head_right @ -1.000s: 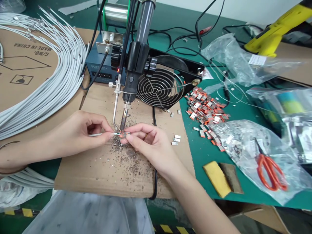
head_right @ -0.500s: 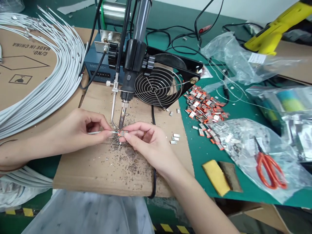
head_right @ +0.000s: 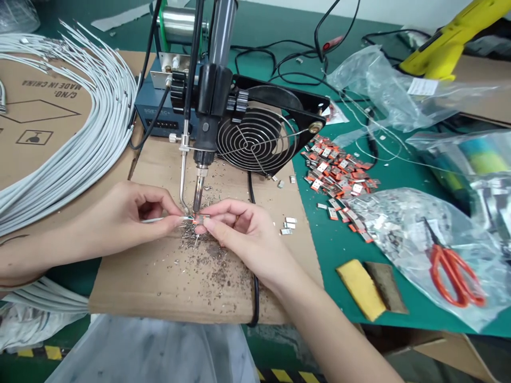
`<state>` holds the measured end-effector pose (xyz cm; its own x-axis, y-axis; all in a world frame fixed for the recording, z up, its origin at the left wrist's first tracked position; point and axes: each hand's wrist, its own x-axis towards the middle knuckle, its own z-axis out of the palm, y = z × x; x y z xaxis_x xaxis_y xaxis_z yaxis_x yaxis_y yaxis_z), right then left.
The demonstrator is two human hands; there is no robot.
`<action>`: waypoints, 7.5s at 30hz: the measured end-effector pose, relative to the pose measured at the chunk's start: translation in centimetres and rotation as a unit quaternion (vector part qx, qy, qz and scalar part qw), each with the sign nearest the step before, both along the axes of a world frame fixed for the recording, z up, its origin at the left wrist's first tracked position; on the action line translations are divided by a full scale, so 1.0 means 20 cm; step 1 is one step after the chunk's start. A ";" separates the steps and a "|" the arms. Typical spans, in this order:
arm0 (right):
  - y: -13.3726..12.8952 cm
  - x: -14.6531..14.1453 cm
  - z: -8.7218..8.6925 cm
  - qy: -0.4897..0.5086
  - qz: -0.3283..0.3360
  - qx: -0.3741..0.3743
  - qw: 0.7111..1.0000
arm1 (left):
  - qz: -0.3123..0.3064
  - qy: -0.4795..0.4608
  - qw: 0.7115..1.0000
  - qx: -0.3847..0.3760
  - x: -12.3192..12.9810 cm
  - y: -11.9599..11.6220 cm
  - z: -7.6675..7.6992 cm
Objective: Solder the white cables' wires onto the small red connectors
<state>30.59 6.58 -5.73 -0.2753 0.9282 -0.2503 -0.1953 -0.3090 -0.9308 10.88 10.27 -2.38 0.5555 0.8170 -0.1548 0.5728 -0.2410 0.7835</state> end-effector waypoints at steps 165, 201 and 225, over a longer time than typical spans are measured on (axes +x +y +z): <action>-0.03 -0.03 0.00 -0.020 -0.054 0.016 0.998 | 0.037 -0.082 0.980 -0.180 0.03 0.02 -0.03; -0.02 -0.03 0.00 -0.013 -0.053 0.006 0.998 | 0.018 -0.050 0.996 -0.074 0.01 0.02 -0.05; -0.04 -0.02 0.00 -0.020 -0.044 0.012 0.999 | 0.016 -0.087 0.990 -0.115 0.02 0.02 -0.03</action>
